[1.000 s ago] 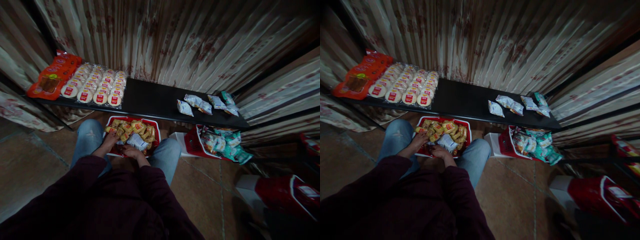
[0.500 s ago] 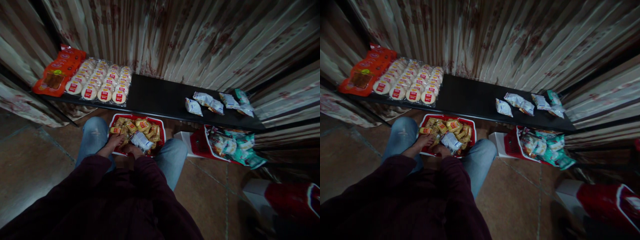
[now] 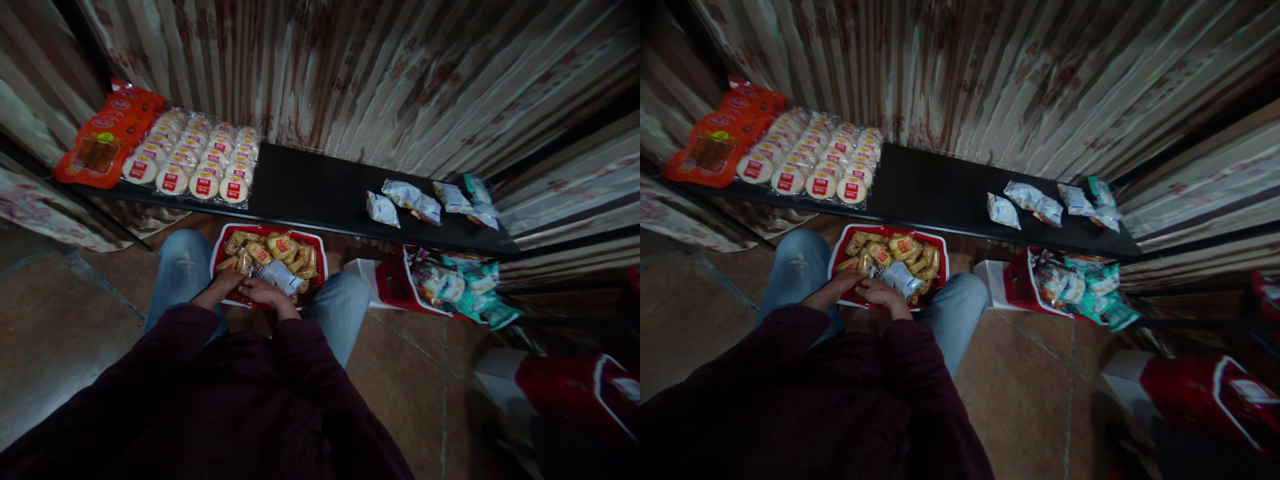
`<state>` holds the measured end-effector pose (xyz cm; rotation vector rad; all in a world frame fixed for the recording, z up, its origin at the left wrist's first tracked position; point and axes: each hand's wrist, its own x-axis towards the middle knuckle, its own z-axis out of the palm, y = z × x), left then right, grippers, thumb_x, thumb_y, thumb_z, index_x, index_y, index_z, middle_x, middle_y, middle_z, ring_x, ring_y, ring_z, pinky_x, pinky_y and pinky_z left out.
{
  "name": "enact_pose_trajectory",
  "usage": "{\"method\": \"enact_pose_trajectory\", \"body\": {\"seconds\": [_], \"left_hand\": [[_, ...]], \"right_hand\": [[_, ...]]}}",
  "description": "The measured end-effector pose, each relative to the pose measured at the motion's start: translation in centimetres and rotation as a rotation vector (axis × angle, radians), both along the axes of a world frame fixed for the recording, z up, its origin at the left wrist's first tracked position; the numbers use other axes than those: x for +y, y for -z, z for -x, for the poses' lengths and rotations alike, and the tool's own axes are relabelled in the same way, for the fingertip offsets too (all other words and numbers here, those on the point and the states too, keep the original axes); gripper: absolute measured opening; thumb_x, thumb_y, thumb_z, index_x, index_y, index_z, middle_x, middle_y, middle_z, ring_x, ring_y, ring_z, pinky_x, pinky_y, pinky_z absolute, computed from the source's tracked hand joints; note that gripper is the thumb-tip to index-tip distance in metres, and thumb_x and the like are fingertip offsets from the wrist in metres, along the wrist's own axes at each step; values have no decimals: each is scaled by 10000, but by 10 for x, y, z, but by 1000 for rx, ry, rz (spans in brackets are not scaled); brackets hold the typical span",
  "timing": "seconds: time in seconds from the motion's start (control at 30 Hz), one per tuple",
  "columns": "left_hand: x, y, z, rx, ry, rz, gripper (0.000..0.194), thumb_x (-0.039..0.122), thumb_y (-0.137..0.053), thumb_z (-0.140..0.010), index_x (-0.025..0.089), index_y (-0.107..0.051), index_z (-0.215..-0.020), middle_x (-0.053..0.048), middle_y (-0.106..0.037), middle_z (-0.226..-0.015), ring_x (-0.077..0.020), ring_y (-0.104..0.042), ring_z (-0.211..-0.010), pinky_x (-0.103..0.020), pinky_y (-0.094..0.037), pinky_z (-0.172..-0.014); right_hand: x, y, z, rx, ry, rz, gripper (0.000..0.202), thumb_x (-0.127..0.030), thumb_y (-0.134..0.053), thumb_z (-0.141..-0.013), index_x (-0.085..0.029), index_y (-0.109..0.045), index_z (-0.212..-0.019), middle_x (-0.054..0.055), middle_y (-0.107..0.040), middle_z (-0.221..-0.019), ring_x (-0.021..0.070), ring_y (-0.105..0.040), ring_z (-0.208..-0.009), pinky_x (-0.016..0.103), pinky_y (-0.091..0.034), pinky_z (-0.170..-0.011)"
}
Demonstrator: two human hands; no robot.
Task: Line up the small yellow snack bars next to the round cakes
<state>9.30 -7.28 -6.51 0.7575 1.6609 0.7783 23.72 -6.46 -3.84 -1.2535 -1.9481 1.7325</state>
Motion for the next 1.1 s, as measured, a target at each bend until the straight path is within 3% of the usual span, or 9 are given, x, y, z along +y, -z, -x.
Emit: {"method": "enact_pose_trajectory", "body": {"seconds": [0.07,0.17,0.23,0.4,0.57,0.73,0.93,1.0,1.1], "left_hand": [[0,-4,-2,-38,23,28,117,279,-648,-599,173,-628,-642,-29,-662,-633,-169,-602,-630,-251,-438,-548],[1,-9,-4,-69,10,37,189,291,-665,-587,167,-641,-727,-41,-687,-744,-182,-625,-740,-264,-468,-630],[2,-12,-4,-89,-29,4,219,284,-681,-560,164,-635,-737,-35,-684,-745,-186,-627,-754,-268,-477,-648],[3,-21,-4,-176,-130,-128,245,237,-670,-564,162,-641,-796,-25,-689,-786,-167,-630,-752,-256,-500,-659],[4,-26,-2,-170,-293,-119,279,194,-623,-628,162,-630,-905,-24,-679,-790,-132,-626,-692,-227,-502,-604],[3,-28,-2,-197,-294,-95,246,173,-599,-659,143,-620,-903,-23,-661,-742,-120,-620,-646,-234,-508,-603],[1,-30,-2,-177,-243,-38,198,181,-594,-680,144,-602,-875,-10,-643,-685,-107,-593,-576,-235,-489,-592],[2,-28,-3,-163,-198,7,191,198,-600,-679,144,-593,-861,-13,-645,-673,-119,-600,-564,-250,-488,-594],[2,-23,-5,-145,-134,48,182,224,-630,-643,143,-594,-802,-26,-659,-681,-144,-618,-589,-266,-485,-603]], "right_hand": [[4,-13,-17,-39,11,-66,191,-286,-557,-849,-209,-667,-985,-14,-681,-837,162,-607,-800,294,-468,-776],[4,-29,-50,-285,355,-295,261,-262,-489,-874,-212,-641,-1079,39,-678,-994,179,-603,-905,302,-448,-819],[1,-33,-66,-434,453,-385,281,-244,-497,-865,-174,-641,-1096,89,-655,-1069,195,-592,-971,315,-433,-866],[-12,-22,-54,-499,251,-416,309,-291,-567,-826,-196,-647,-1110,96,-642,-1074,214,-603,-965,328,-450,-862],[-15,1,-22,-272,26,-512,295,-151,-598,-777,-192,-662,-1061,69,-639,-1101,185,-569,-1048,303,-426,-937],[-6,9,-20,-161,69,-519,296,-88,-569,-769,-196,-668,-1026,56,-640,-1121,165,-568,-1063,302,-422,-949],[-4,-22,-55,-629,297,-421,291,-358,-463,-885,-222,-674,-1032,86,-693,-1010,228,-621,-965,345,-442,-837],[-7,-27,-68,-810,252,-329,359,-441,-459,-874,-198,-690,-1002,122,-695,-1004,263,-625,-965,357,-444,-800],[-9,-23,-73,-844,82,-254,391,-478,-476,-857,-188,-687,-1013,135,-684,-1054,278,-621,-991,350,-443,-787]]}}
